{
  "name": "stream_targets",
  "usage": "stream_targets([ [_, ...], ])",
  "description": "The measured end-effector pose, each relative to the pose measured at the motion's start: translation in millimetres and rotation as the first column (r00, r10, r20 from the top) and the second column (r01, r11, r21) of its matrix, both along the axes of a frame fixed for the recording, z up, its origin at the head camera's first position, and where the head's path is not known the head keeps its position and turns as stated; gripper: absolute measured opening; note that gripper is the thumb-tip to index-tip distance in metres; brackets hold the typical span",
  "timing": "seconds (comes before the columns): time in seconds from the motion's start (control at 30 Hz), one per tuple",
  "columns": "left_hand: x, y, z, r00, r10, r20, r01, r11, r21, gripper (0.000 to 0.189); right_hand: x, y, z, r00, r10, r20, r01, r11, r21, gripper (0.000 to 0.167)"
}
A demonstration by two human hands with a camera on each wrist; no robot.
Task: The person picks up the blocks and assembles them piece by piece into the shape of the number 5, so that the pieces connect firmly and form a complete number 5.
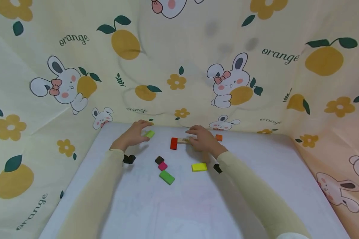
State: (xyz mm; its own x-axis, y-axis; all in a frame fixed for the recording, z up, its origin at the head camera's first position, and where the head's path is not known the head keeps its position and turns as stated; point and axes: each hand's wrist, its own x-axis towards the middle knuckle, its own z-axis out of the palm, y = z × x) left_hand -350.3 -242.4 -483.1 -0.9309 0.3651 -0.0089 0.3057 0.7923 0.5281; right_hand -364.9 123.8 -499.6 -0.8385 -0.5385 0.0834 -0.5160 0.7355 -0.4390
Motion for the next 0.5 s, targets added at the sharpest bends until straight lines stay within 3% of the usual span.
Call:
stream_targets([
  [0.17,-7.1,-13.9,-24.9,0.995,0.014,0.095,-0.014,1.000,-0.006,0.078,10.5,-23,-12.3,0.995,0.103,-0.004,-0.102,0.990,0.100,0.048],
  [0.27,-9.0,-11.4,-34.9,0.995,-0.002,0.099,0.002,1.000,0.000,0.080,16.2,-32,-17.1,0.992,0.128,-0.004,-0.126,0.984,0.123,0.049],
  [0.5,-9.5,-5.2,-38.0,0.998,-0.008,0.062,0.010,0.999,-0.031,0.075,17.1,-43,-15.2,0.989,0.138,-0.053,-0.129,0.981,0.147,0.046],
])
